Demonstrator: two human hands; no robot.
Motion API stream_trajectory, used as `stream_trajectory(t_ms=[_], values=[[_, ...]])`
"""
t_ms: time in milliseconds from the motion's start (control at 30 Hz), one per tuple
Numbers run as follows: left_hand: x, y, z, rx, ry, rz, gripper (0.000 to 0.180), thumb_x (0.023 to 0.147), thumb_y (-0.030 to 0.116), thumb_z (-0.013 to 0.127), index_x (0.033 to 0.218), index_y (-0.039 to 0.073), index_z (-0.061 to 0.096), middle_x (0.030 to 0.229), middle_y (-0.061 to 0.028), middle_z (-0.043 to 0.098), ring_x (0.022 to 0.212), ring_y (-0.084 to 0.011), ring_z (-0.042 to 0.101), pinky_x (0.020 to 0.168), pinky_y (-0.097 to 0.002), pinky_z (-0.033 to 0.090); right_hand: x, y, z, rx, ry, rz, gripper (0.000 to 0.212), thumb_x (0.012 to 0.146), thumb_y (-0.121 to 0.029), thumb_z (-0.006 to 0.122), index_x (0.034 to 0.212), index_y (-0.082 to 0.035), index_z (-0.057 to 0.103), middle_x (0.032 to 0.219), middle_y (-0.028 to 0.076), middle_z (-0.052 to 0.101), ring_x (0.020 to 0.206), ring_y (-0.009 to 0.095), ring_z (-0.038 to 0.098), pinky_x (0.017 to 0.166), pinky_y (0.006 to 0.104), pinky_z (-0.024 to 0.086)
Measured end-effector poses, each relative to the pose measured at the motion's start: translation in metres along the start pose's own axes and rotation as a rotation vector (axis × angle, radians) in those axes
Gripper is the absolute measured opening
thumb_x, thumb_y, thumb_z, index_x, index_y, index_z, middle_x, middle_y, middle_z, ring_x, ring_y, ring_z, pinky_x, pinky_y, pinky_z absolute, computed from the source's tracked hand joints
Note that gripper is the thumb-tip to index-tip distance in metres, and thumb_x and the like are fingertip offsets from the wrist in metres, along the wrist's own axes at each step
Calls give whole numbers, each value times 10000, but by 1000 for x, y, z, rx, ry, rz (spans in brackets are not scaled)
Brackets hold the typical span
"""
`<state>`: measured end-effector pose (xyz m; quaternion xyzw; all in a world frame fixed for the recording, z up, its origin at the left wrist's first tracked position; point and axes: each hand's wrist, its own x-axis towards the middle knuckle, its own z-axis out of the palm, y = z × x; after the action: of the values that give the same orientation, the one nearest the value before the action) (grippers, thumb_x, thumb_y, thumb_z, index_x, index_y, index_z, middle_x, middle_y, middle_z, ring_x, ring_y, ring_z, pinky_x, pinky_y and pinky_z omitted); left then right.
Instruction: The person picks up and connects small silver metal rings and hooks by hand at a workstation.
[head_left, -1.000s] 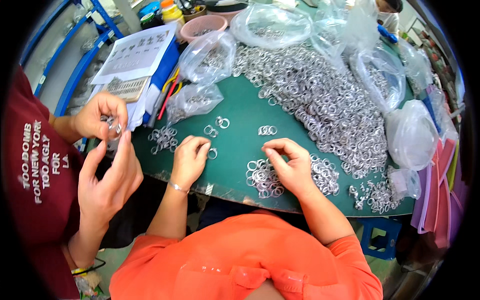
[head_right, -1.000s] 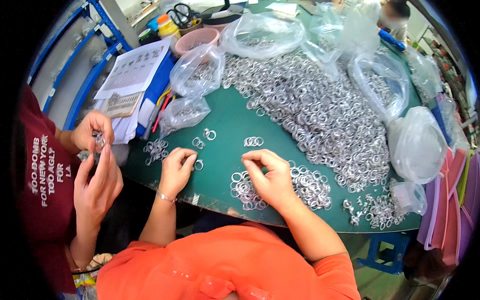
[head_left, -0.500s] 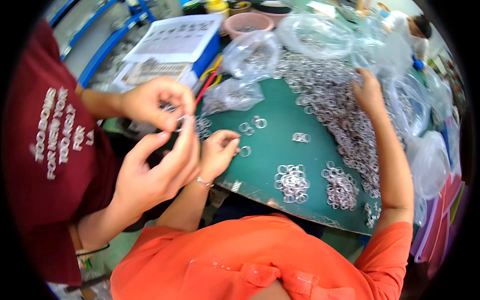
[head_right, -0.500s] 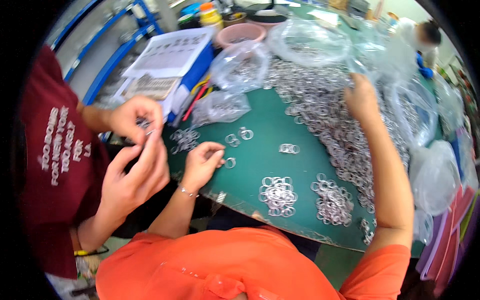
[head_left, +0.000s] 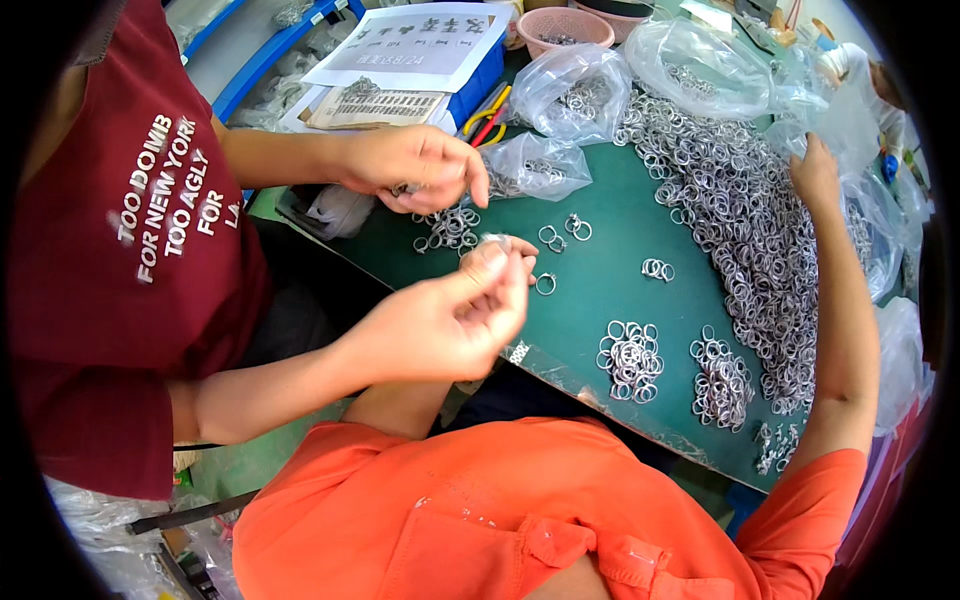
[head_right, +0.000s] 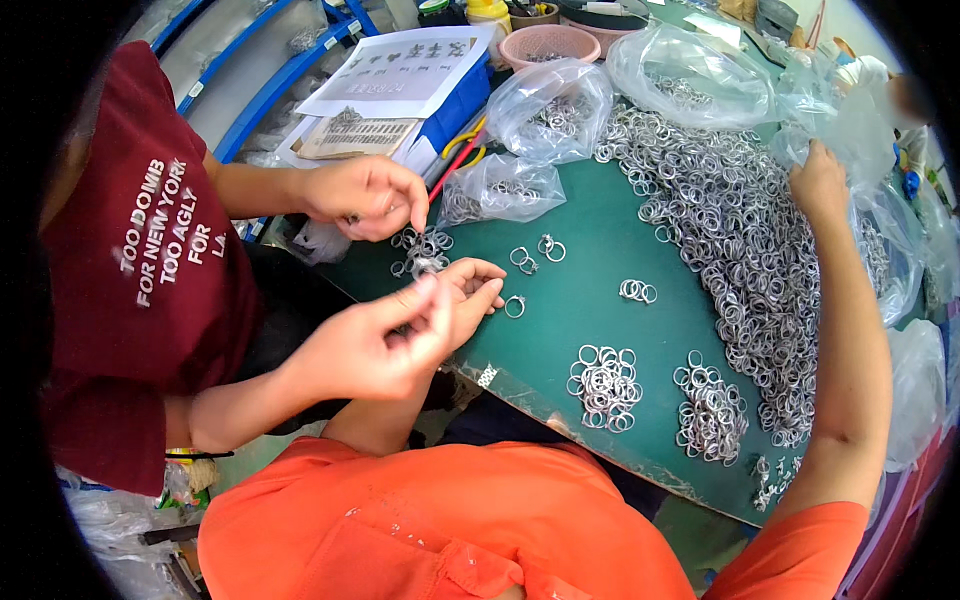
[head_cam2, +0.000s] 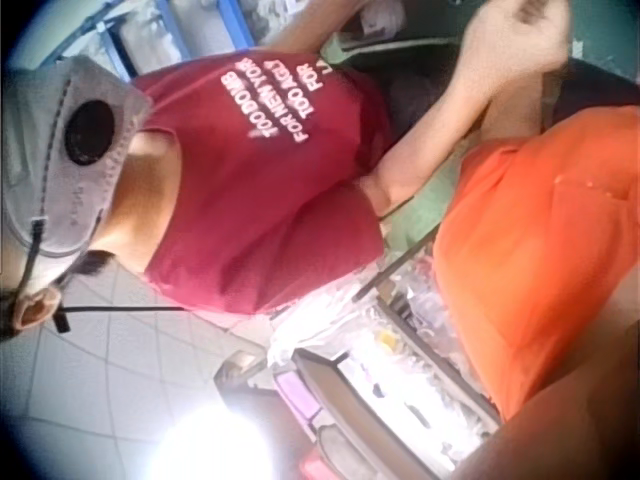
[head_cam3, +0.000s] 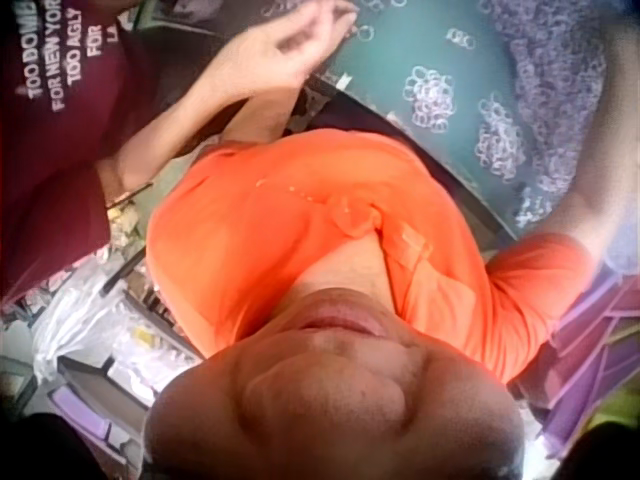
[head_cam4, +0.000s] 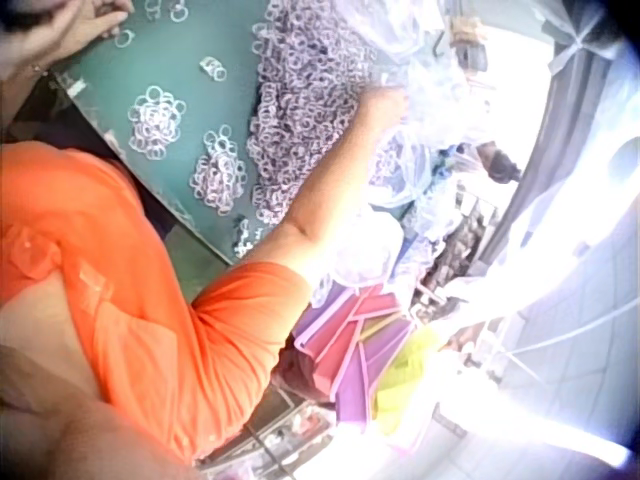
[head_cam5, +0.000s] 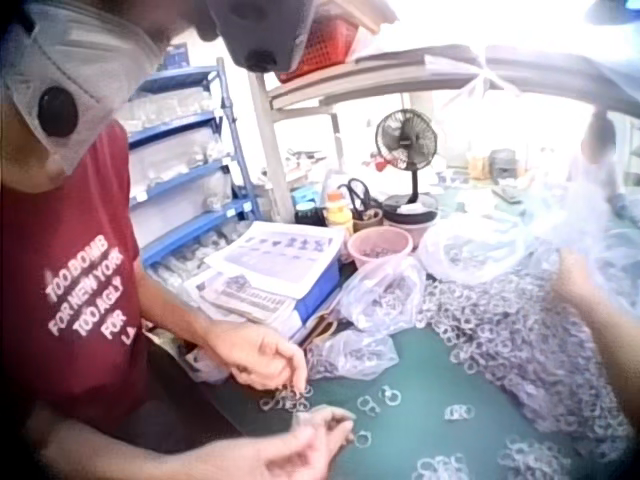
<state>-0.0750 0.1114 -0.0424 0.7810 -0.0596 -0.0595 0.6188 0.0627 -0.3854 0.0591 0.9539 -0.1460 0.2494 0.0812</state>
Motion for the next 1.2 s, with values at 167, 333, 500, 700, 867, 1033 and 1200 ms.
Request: stream_trajectory(t_ms=[167,333,500,700,867,1033,1200], values=[[-2,-6,-6,-204,-63,-63,157,907,94,666,1006,-19,620,766,-26,612,715,-89,592,607,-202,457,9,8,4,138,-131,-9,259,857,-184,552,1007,-7,667,985,265,654,962,433,621,860,479,480],[-10,38,8,-155,8,-137,104,937,64,583,1009,-10,578,784,-33,575,655,-58,528,536,-209,462,21,49,22,151,-8,66,287,888,-229,509,982,-11,671,888,257,671,895,404,656,784,441,500],[-2,28,7,-113,6,-15,129,916,60,628,1015,-23,629,813,-35,633,707,-78,585,629,-227,491,41,79,10,491,-23,469,318,866,-187,495,1054,-3,673,1039,229,679,1020,350,651,859,395,500],[-4,31,8,-34,48,-66,112,925,50,607,1010,-18,632,816,-27,644,724,-76,596,644,-233,496,48,68,-34,1105,134,542,387,917,-221,465,1168,44,595,1157,127,668,1038,203,656,863,321,507],[-6,30,8,-89,16,-78,125,939,61,589,1047,-3,599,827,-20,634,711,-77,590,613,-233,496,47,67,-58,1035,134,434,395,973,-297,466,1212,4,560,1213,90,650,1101,204,626,888,330,484],[3,9,-3,-198,-77,-35,150,951,71,579,1082,-2,576,888,-45,637,731,-96,615,625,-203,501,20,49,-64,678,-127,122,377,915,-331,537,1094,-15,637,1054,122,679,1003,221,630,865,344,470],[-1,24,4,-3,31,-38,131,934,48,591,1044,-18,617,931,-47,646,757,-97,638,652,-197,513,5,21,-60,540,-255,-131,352,920,-317,553,1039,1,645,952,107,677,913,200,617,825,333,467]])
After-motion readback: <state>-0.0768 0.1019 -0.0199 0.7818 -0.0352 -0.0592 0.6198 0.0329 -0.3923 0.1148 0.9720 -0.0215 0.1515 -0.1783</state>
